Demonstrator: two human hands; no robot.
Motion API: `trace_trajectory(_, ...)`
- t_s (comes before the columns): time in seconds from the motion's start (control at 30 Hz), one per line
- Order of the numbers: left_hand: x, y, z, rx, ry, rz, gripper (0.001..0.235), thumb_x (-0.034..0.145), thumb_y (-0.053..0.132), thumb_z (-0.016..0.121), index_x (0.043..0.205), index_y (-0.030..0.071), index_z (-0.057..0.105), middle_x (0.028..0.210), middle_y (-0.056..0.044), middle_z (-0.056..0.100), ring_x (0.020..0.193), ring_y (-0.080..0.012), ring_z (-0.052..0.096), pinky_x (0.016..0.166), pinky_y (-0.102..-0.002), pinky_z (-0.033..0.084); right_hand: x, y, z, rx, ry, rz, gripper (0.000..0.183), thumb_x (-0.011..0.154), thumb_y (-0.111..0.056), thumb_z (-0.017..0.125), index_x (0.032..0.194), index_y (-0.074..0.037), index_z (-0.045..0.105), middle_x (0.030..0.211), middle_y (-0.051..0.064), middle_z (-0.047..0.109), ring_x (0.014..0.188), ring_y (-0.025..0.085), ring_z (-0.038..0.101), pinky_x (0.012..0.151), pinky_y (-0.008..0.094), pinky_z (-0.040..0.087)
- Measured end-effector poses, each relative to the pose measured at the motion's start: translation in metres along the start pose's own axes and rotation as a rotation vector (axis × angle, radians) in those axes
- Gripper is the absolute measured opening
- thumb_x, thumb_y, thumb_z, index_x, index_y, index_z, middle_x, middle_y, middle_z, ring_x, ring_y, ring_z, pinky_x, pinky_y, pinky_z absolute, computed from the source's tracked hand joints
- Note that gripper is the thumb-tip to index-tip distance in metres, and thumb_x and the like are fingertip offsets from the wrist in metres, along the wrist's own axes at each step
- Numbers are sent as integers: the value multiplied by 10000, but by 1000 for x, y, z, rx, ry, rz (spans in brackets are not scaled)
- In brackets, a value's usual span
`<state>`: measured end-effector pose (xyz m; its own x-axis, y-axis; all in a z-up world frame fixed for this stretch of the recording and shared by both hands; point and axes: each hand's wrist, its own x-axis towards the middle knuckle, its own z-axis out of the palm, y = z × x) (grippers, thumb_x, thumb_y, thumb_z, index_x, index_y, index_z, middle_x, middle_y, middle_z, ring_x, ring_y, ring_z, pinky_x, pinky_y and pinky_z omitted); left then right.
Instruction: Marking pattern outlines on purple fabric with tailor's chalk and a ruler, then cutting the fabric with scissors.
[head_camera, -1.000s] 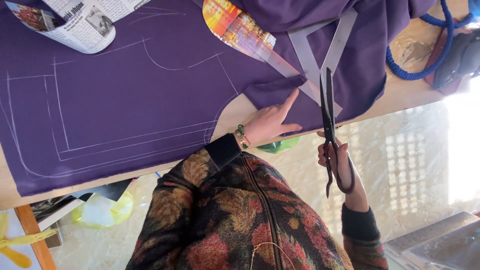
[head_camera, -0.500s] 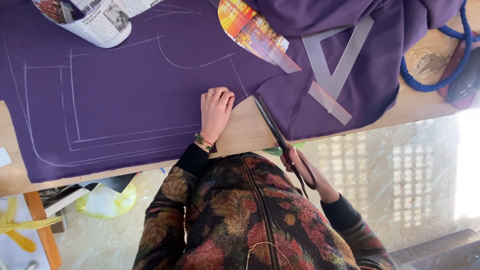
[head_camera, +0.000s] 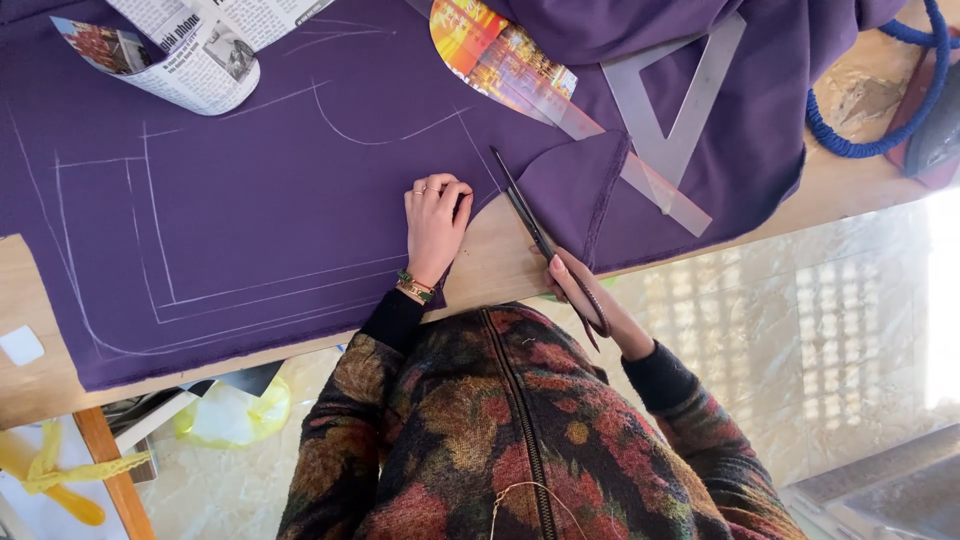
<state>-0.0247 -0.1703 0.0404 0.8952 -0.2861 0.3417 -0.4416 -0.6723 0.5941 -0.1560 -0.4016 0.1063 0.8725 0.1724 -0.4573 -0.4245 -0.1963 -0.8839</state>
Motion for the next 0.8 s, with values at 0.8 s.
trace_trajectory(0.8, -3, -5, 6, -9, -15, -29, 80, 965, 206, 689, 983, 207, 611, 998, 41, 525, 999, -216, 552, 820, -374, 433, 17, 13, 2, 121, 32, 214, 378, 1111, -480, 321, 992, -151, 466, 657, -84, 294, 474, 1, 307, 378, 139, 235)
